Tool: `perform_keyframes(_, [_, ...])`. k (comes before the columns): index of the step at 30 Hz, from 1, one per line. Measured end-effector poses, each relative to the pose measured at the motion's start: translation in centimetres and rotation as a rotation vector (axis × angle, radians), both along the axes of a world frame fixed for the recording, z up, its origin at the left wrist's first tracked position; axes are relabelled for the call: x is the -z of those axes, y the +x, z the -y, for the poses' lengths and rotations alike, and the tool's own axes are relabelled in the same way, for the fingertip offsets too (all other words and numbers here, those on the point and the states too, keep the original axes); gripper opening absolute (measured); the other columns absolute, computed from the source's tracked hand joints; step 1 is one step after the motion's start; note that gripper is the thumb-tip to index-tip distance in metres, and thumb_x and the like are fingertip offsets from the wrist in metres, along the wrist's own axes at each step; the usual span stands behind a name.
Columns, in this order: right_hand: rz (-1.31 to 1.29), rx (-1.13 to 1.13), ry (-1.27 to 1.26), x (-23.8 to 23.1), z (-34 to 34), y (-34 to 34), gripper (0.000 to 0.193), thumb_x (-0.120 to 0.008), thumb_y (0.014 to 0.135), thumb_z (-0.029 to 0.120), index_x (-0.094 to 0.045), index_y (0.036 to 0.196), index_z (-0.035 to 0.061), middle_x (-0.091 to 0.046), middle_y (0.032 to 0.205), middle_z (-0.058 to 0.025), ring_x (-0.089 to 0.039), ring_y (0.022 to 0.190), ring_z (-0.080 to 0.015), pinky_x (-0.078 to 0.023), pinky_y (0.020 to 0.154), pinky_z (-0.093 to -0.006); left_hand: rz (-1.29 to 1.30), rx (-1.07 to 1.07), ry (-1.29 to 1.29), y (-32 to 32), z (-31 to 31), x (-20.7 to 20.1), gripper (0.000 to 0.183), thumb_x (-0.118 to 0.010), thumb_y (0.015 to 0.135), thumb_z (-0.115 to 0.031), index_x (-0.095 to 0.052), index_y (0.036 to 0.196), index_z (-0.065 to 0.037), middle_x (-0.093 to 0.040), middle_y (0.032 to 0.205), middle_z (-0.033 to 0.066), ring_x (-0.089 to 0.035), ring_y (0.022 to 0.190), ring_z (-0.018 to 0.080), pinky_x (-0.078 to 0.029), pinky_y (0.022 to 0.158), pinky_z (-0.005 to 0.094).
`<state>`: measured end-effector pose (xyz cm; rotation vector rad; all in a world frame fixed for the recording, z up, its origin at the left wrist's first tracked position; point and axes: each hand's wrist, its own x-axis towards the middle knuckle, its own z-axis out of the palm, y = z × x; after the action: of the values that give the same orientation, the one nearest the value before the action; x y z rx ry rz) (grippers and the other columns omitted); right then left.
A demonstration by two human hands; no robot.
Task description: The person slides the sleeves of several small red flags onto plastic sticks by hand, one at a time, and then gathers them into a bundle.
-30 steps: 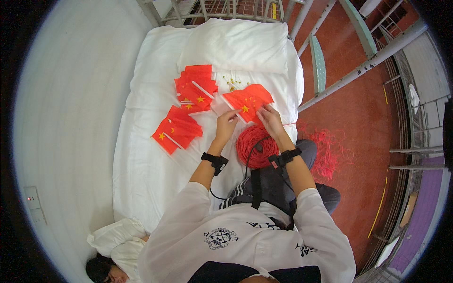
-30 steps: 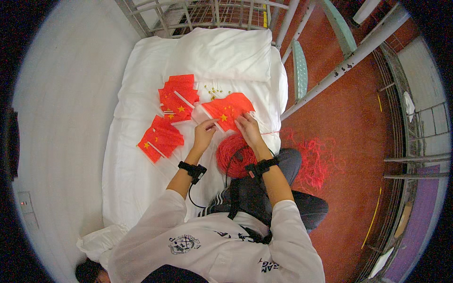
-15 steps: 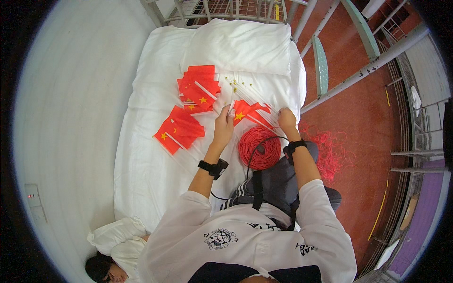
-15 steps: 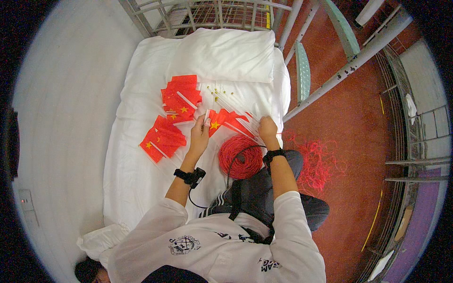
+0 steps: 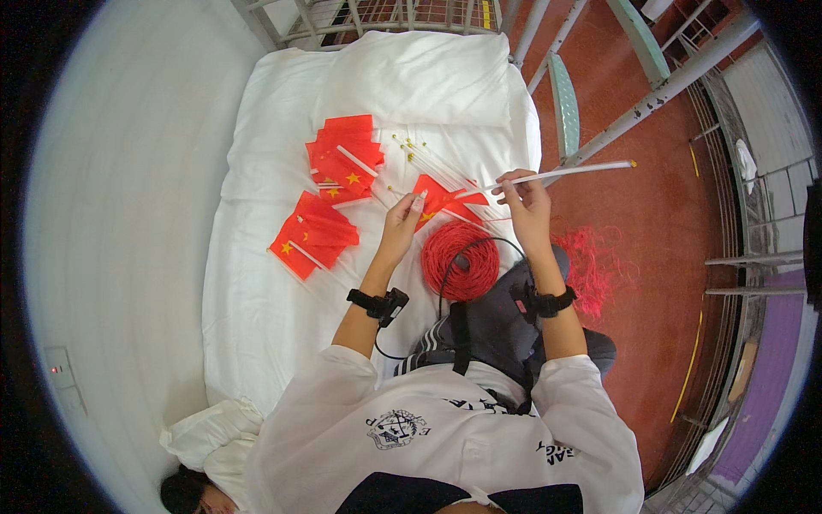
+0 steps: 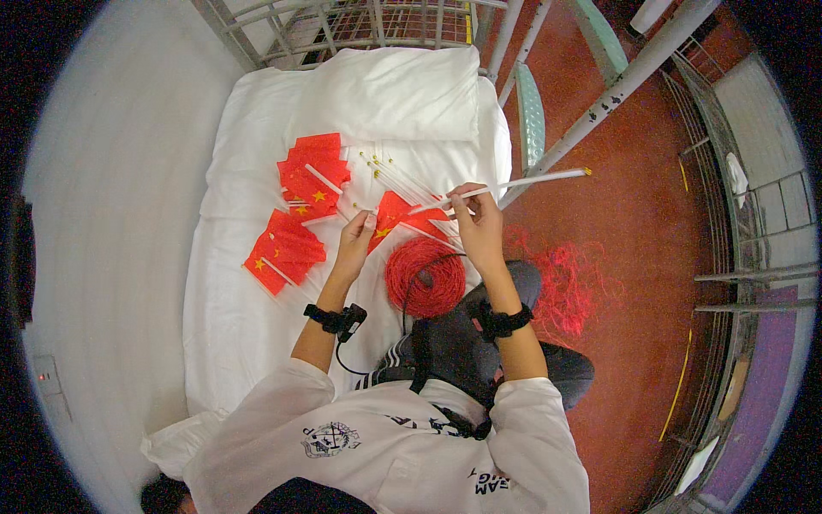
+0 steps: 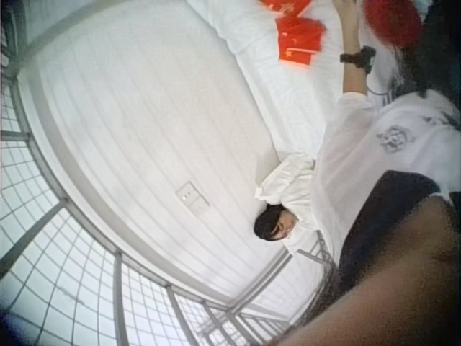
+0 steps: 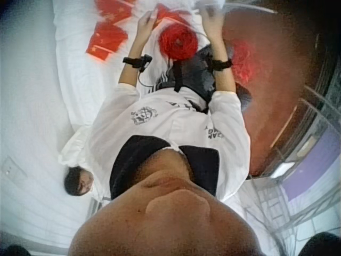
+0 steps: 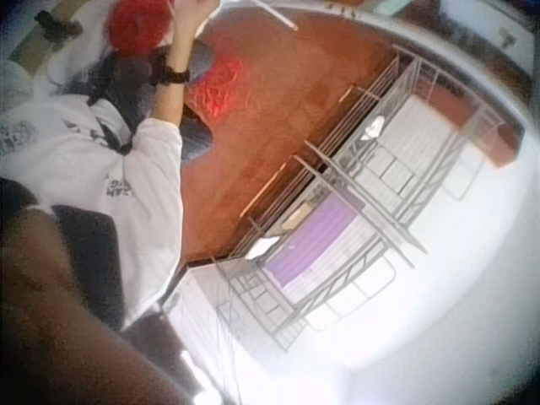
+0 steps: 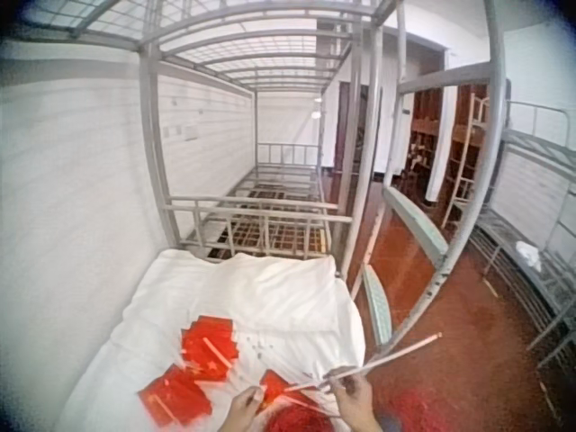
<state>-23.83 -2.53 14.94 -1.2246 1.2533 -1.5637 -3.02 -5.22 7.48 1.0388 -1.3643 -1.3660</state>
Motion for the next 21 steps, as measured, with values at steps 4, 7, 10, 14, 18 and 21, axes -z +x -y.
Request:
perform_keyframes(4, [0.187, 0.005, -0.029, -2.3, -1.2, 0.6, 0.01, -0.05, 0.087, 0.008, -0.049, 0.094, 0.002, -0.056, 0.089, -0.0086, -0.058, 0.076, -0.0143, -0.047, 0.063, -0.0237, -0.004, 0.047, 0.064, -0.4, -0.5, 0.0, 0.028, -0.043, 0.092, -0.027, -0.053, 0.087, -0.001, -0.047, 0.078, -0.0049, -0.04, 0.075, 0.004, -0.036, 0.069, 0.0193])
perform_keyframes(7, [0.187, 0.002, -0.031, -2.6, -1.2, 0.6, 0.009, -0.051, 0.086, 0.005, -0.049, 0.093, 0.0008, -0.058, 0.087, -0.0078, -0.059, 0.074, -0.0122, -0.048, 0.063, -0.0231, -0.007, 0.065, 0.056, -0.9, -0.7, -0.2, 0.028, -0.043, 0.092, -0.027, -0.053, 0.086, -0.001, -0.046, 0.078, -0.0054, -0.04, 0.075, 0.0041, -0.036, 0.068, 0.0191])
perform_keyframes(10, [0.144, 0.011, 0.007, -1.6, -1.0, 0.5, 0.009, -0.051, 0.086, 0.006, -0.049, 0.093, 0.0005, -0.058, 0.086, -0.008, -0.059, 0.073, -0.0128, -0.048, 0.063, -0.024, -0.035, 0.105, 0.06, -1.5, -1.1, -1.2, 0.028, -0.043, 0.092, -0.026, -0.053, 0.086, -0.001, -0.046, 0.078, -0.0055, -0.04, 0.074, 0.0042, -0.035, 0.068, 0.0192])
perform_keyframes(14, [0.145, 0.019, 0.0, -1.2, -0.9, 0.8, 0.009, -0.051, 0.086, 0.006, -0.049, 0.092, 0.0003, -0.058, 0.085, -0.0081, -0.059, 0.072, -0.0135, -0.048, 0.064, -0.025, 0.014, 0.152, 0.053, -1.3, -1.1, -1.6, 0.029, -0.044, 0.092, -0.027, -0.053, 0.085, -0.001, -0.045, 0.077, -0.0055, -0.039, 0.073, 0.0046, -0.036, 0.068, 0.0198])
perform_keyframes(18, [0.149, 0.03, 0.016, -0.7, -0.9, 1.1, 0.009, -0.051, 0.086, 0.006, -0.049, 0.092, 0.0003, -0.057, 0.084, -0.008, -0.059, 0.072, -0.014, -0.048, 0.064, -0.0256, 0.005, 0.179, 0.054, -1.2, -0.6, -0.3, 0.028, -0.045, 0.091, -0.025, -0.054, 0.091, 0.001, -0.05, 0.077, -0.0038, -0.043, 0.074, 0.0045, -0.038, 0.068, 0.0192])
perform_keyframes(21, [0.169, 0.056, -0.001, -0.2, -0.8, 1.0, 0.008, -0.051, 0.086, 0.006, -0.049, 0.092, 0.0004, -0.057, 0.083, -0.0076, -0.059, 0.072, -0.0137, -0.048, 0.064, -0.0256, 0.006, 0.153, 0.051, -1.5, -0.8, -0.3, 0.028, -0.045, 0.091, -0.025, -0.054, 0.088, 0.001, -0.05, 0.077, -0.0038, -0.043, 0.074, 0.0045, -0.038, 0.068, 0.0195])
